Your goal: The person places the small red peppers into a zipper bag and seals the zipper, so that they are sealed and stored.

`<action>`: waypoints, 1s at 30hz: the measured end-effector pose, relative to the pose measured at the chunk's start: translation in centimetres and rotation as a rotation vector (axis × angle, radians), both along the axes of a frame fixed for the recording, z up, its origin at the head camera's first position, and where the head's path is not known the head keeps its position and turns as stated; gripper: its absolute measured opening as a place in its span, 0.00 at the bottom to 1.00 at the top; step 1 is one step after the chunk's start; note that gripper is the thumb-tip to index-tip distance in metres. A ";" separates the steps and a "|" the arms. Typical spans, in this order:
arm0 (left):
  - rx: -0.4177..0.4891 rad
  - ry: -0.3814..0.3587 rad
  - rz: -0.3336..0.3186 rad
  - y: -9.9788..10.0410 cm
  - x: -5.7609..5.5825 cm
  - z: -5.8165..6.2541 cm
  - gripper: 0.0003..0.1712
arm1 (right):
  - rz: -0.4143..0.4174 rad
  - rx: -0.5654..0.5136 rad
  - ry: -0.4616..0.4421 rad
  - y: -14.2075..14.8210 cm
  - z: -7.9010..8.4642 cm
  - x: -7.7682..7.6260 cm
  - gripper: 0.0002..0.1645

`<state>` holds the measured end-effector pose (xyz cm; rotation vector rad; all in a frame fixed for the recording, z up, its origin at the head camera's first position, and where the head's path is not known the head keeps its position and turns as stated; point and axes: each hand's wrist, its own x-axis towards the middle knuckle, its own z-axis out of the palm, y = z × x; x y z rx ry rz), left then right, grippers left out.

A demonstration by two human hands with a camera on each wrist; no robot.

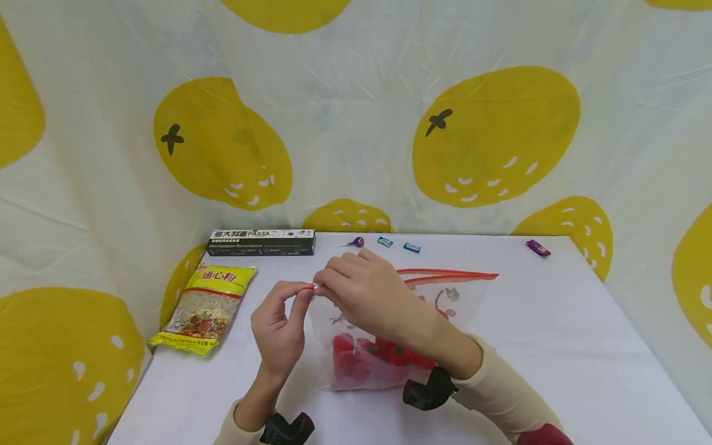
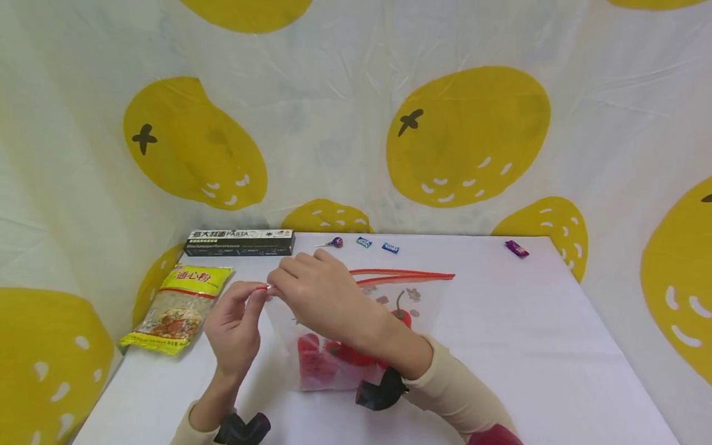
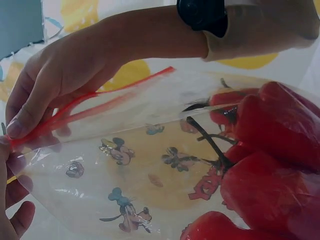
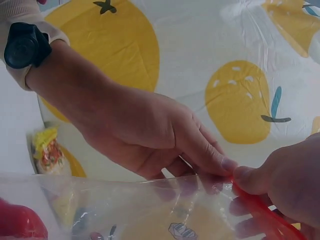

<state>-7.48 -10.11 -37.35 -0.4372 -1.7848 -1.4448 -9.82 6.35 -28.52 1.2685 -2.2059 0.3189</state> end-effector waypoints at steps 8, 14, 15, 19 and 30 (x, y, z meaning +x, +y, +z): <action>0.046 0.021 0.006 0.2 0.1 -0.1 0.09 | -0.039 0.011 0.007 1.5 0.0 0.1 0.07; 0.102 -0.030 0.045 -0.7 0.0 0.6 0.06 | -0.103 -0.027 -0.061 6.8 -0.5 0.0 0.09; 0.101 -0.035 0.052 -0.8 -0.1 0.6 0.06 | -0.117 -0.032 -0.065 8.0 -0.6 0.0 0.09; 0.105 -0.050 0.064 -1.5 -0.7 0.2 0.06 | -0.206 -0.048 -0.061 13.0 -1.0 0.3 0.15; 0.141 -0.193 -0.040 -1.3 -4.0 1.9 0.07 | -0.302 -0.128 -0.013 18.6 -1.0 -0.3 0.17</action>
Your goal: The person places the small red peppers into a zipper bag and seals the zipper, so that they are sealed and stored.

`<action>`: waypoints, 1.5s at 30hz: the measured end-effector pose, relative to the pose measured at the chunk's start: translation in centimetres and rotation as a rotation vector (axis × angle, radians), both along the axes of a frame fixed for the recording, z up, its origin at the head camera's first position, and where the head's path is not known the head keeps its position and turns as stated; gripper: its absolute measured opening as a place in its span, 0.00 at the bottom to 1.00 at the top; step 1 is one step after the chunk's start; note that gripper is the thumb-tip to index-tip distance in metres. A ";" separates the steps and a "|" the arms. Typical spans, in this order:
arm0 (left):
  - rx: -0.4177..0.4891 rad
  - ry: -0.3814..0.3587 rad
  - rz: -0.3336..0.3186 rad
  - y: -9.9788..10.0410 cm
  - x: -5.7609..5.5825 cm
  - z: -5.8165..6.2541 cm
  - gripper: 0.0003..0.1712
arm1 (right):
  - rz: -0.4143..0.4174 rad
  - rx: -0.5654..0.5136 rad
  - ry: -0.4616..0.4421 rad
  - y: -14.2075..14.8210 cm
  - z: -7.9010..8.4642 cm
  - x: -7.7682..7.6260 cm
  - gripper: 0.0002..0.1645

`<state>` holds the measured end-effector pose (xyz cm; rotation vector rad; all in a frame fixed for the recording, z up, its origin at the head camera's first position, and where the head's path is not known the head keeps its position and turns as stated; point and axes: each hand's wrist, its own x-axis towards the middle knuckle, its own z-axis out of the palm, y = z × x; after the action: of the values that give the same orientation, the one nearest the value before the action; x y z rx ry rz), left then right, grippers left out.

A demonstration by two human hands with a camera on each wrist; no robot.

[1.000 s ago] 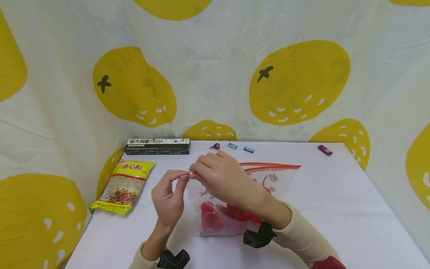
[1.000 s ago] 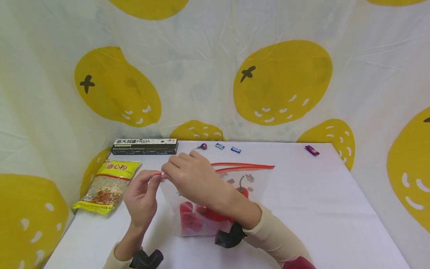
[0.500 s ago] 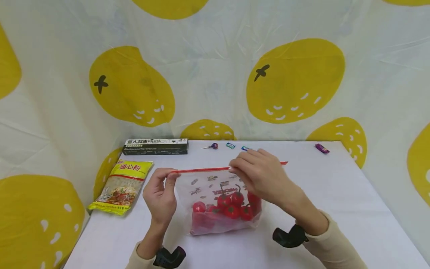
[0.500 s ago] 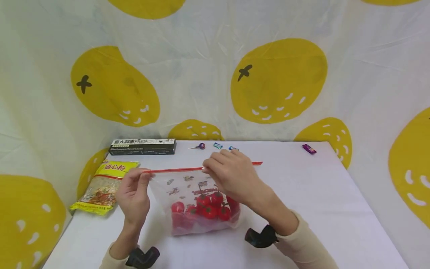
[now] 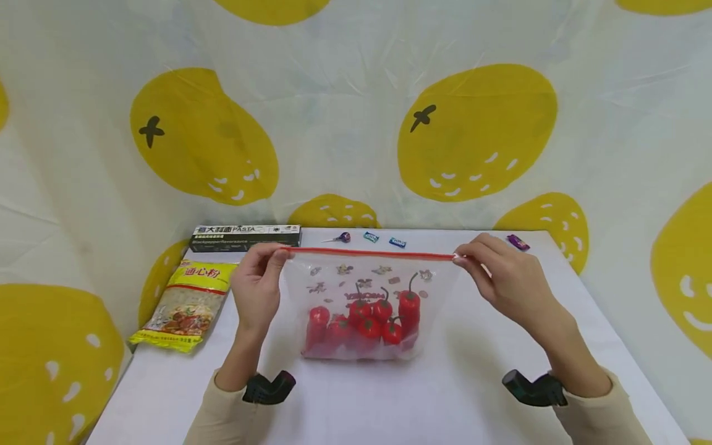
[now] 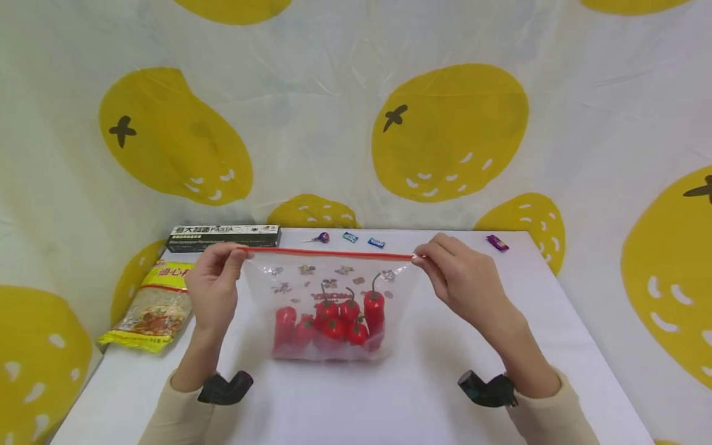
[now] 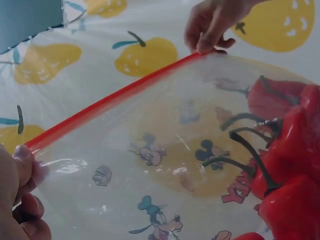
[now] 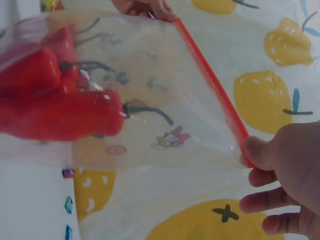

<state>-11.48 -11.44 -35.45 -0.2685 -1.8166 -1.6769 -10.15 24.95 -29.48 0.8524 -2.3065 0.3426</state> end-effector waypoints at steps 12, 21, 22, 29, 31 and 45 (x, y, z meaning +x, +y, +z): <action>-0.114 -0.063 -0.383 -0.3 -2.2 -0.3 0.08 | -0.037 -0.001 0.011 1.7 -1.2 -0.9 0.22; -0.425 0.026 -0.535 -4.6 2.7 -8.9 0.18 | 0.163 0.093 -0.524 1.8 -6.8 4.6 0.05; -0.452 0.026 -0.548 -5.1 3.2 -9.5 0.18 | 0.182 0.098 -0.583 1.5 -7.4 5.0 0.05; -0.651 -0.081 -0.643 -6.9 5.6 -13.7 0.11 | 0.301 0.136 -0.813 -0.1 -11.5 6.6 0.02; -0.711 -0.110 -0.642 -7.2 6.1 -14.3 0.09 | 0.287 0.163 -0.876 -0.3 -12.3 6.7 0.02; -0.738 -0.271 -0.311 -5.6 3.7 -10.9 0.10 | 0.014 0.007 -0.671 -0.7 -10.1 2.3 0.14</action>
<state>-7.75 -17.07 -46.32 -0.6890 -2.6675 -1.1941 -7.83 24.20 -39.55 0.8430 -2.9105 0.7139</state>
